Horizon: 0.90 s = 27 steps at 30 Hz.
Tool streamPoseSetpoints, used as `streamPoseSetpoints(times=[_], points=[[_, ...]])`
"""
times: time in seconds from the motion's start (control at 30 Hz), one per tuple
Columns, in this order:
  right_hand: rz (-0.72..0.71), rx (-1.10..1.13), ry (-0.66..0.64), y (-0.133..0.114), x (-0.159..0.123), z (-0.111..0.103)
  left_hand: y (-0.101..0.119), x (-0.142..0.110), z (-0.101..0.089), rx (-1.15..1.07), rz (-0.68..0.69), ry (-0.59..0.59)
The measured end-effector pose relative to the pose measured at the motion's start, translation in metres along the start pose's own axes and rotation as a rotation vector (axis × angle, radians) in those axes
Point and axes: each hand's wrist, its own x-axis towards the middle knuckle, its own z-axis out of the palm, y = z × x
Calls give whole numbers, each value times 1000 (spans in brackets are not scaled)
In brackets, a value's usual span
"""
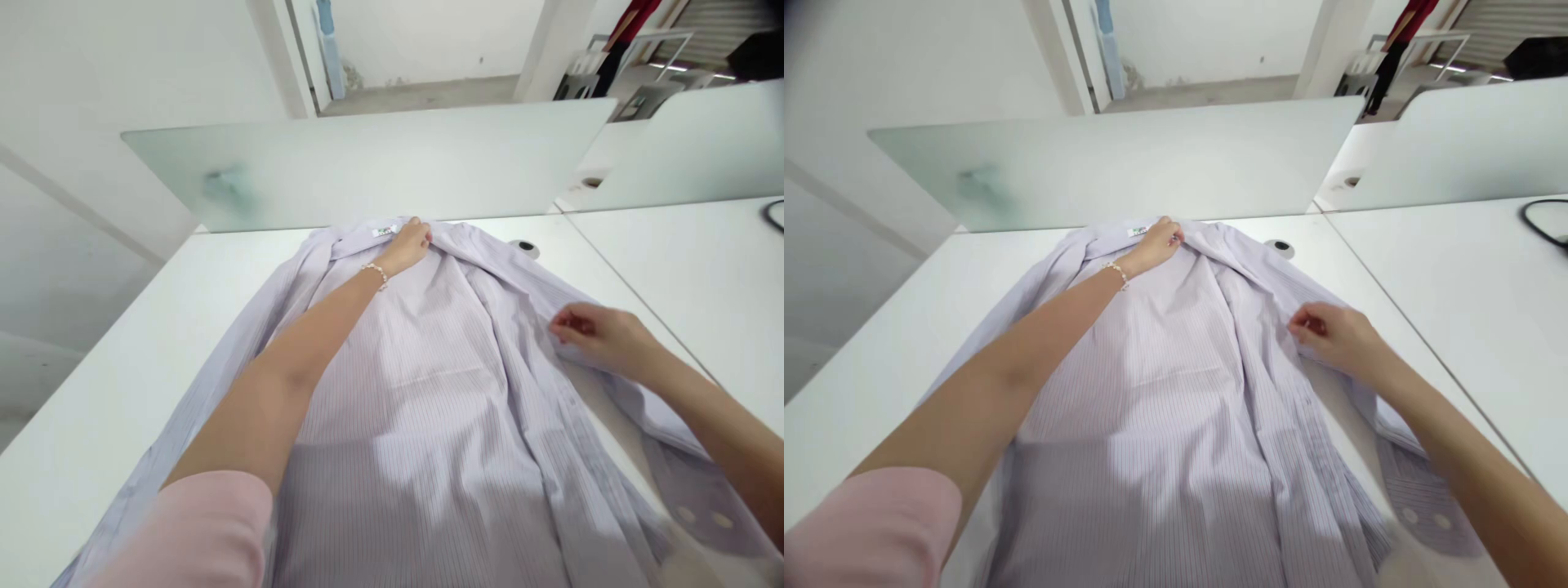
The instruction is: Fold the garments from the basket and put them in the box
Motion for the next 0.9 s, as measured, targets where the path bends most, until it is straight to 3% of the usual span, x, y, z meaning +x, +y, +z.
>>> streamPoseSetpoints(times=[0.2, 0.37, 0.53, 0.63, 0.73, 0.9], points=[[54, 10, 99, 22, -123, 39, 27, 24, 18, 16, -31, -69], [168, 21, 161, 41, -177, 65, 40, 38, 24, -12, -19, -118], [169, -75, 228, 33, -193, 76, 40, 44, 28, 134, -31, -210], [81, -102, 264, 29, -193, 81, 35, 46, 29, 96, -20, -110], [51, -109, 265, 29, -191, 84, 30, 53, 29, -130, -55, 36], [47, -130, 302, 16, -193, 86, 28, 71, 23, -638, -247, 280]])
